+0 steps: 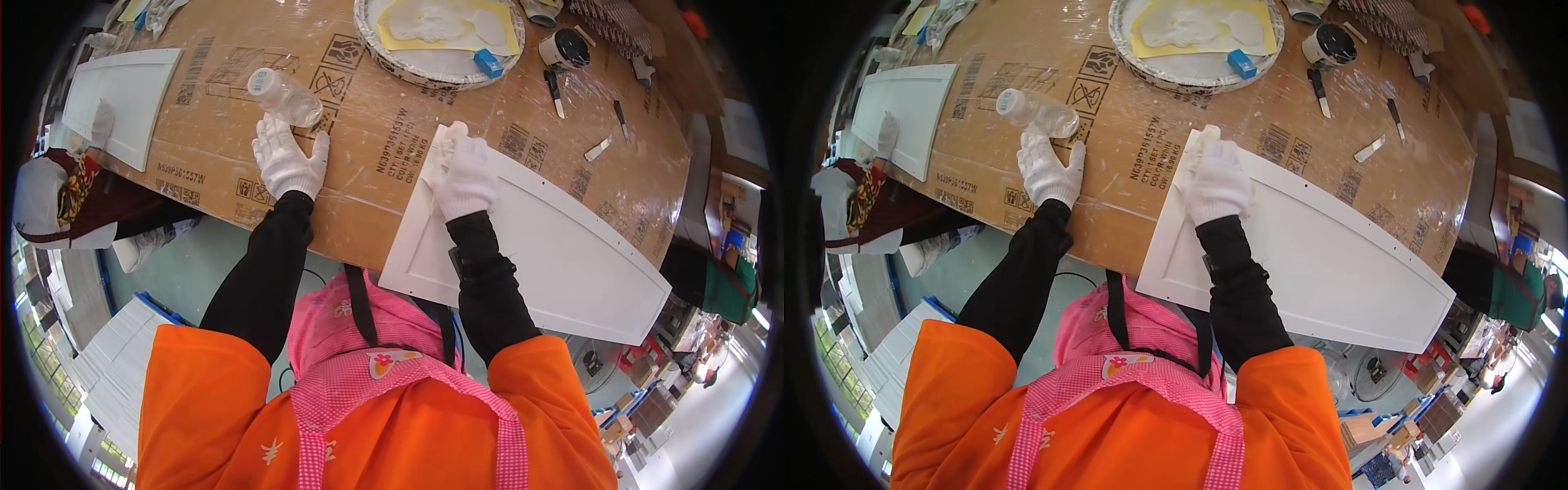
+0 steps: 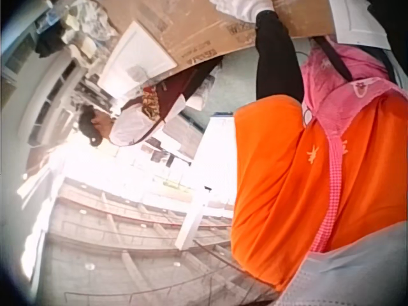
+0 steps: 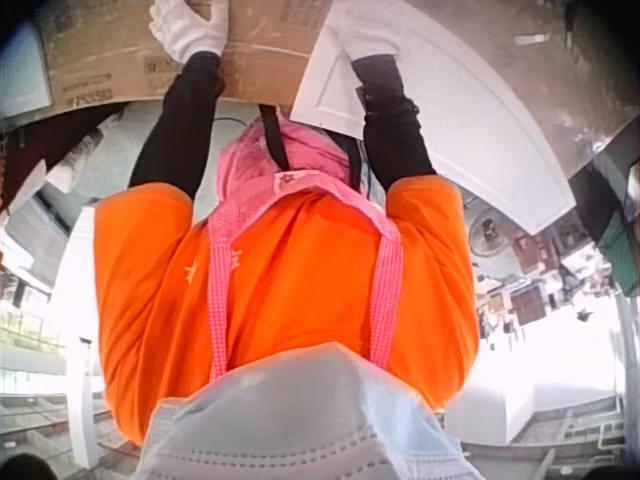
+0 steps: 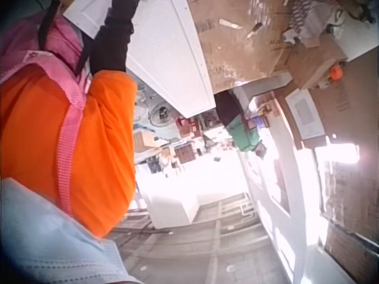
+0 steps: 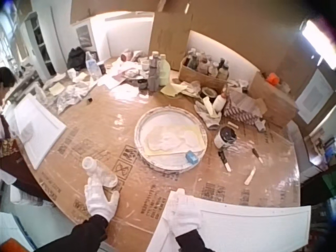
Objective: Polishing a white furniture panel using a cloth and a bottle of polishing liquid.
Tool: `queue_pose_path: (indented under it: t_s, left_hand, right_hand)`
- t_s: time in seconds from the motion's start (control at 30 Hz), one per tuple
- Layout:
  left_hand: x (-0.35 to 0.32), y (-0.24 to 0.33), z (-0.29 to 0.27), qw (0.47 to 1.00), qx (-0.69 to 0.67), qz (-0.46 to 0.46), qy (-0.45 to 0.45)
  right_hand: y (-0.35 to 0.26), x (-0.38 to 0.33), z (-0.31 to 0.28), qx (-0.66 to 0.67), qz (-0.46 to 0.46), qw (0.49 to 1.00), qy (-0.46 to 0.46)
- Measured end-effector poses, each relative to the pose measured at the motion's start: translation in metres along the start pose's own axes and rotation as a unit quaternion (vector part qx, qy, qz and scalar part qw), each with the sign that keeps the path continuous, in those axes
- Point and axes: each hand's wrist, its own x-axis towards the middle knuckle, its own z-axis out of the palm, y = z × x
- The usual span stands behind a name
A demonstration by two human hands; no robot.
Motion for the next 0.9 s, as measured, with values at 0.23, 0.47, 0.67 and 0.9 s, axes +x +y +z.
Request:
queue_pose_path:
  t_s: [0.23,0.47,0.67,0.9]
  left_hand:
    - [-0.002,-0.002,0.003,1.000,-0.017,-0.004,0.013]
    - [-0.002,-0.001,0.000,0.999,-0.044,-0.002,0.018]
    - [-0.003,-0.002,-0.001,0.999,-0.032,-0.002,0.023]
    - [-0.002,-0.001,0.000,0.999,-0.035,-0.009,0.021]
  right_hand:
    - [0.003,-0.006,-0.009,0.013,0.092,0.995,-0.043]
    - [0.006,-0.054,-0.047,0.057,-0.103,0.888,-0.445]
    - [0.054,-0.036,-0.060,0.360,0.214,0.861,-0.290]
    - [-0.016,0.012,0.008,-0.063,-0.134,0.979,-0.140]
